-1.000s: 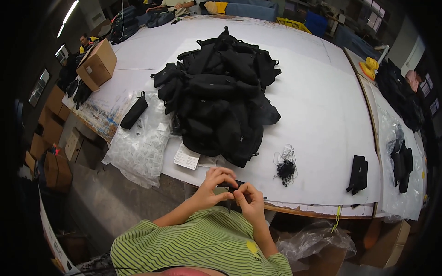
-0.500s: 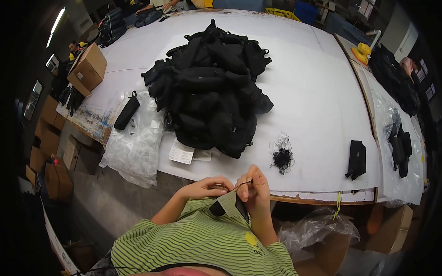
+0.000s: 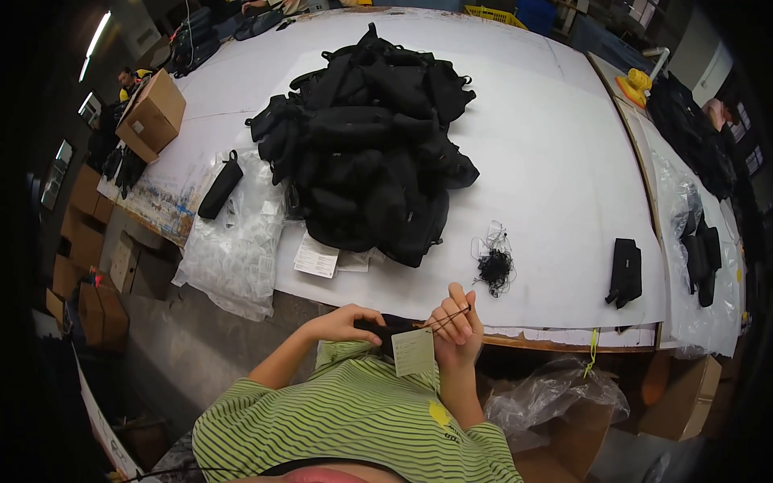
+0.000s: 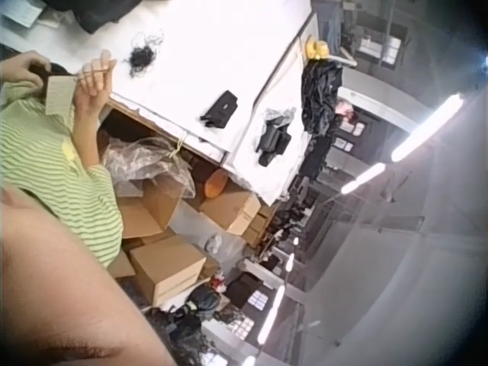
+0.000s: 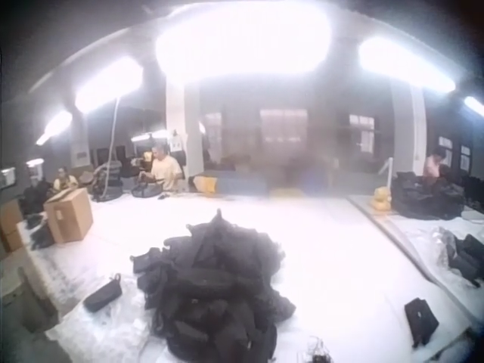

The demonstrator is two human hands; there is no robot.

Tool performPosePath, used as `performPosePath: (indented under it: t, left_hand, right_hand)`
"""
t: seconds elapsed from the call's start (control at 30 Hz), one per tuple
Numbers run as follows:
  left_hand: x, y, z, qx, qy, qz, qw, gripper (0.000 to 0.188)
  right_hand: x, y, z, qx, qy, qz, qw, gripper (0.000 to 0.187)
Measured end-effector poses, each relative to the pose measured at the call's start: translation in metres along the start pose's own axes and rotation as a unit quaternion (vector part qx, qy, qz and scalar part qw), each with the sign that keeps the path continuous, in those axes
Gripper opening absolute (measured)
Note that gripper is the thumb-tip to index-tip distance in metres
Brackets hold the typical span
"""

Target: Sort and inspect small black pouches and tags on a large warehouse table.

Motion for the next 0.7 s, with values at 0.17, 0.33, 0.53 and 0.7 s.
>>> performPosePath:
  t: [0.17, 0.33, 0.53, 0.7]
  left_hand:
    - [0.011, -0.003, 0.002, -0.098, -0.013, -0.018, 0.995, 0.017]
    - [0.015, -0.007, 0.004, -0.142, -0.021, 0.013, 0.990, 0.017]
    - [-0.015, 0.008, 0.008, -0.064, 0.030, 0.155, 0.985, 0.032]
    - [-0.115, 0.219, 0.016, -0.483, -0.214, 0.051, 0.848, 0.048]
  right_hand:
    - [0.016, 0.004, -0.003, -0.023, 0.051, -0.004, 0.998, 0.027]
    - [0.031, 0.015, -0.013, -0.036, 0.073, -0.069, 0.994, 0.028]
    - [0.035, 0.035, -0.030, -0.056, 0.032, -0.121, 0.991, 0.030]
    - [-0.015, 0.033, -0.054, -0.015, -0.144, -0.171, 0.975, 0.032]
Point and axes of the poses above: each hand's wrist, its own z-axis towards the middle knuckle, its own y-axis out of the back of the hand, x = y × z, the point moved 6 cm from there along z, towards the middle knuckle, and after that the axes turned 1 degree about -z, right-handed, at the moved point
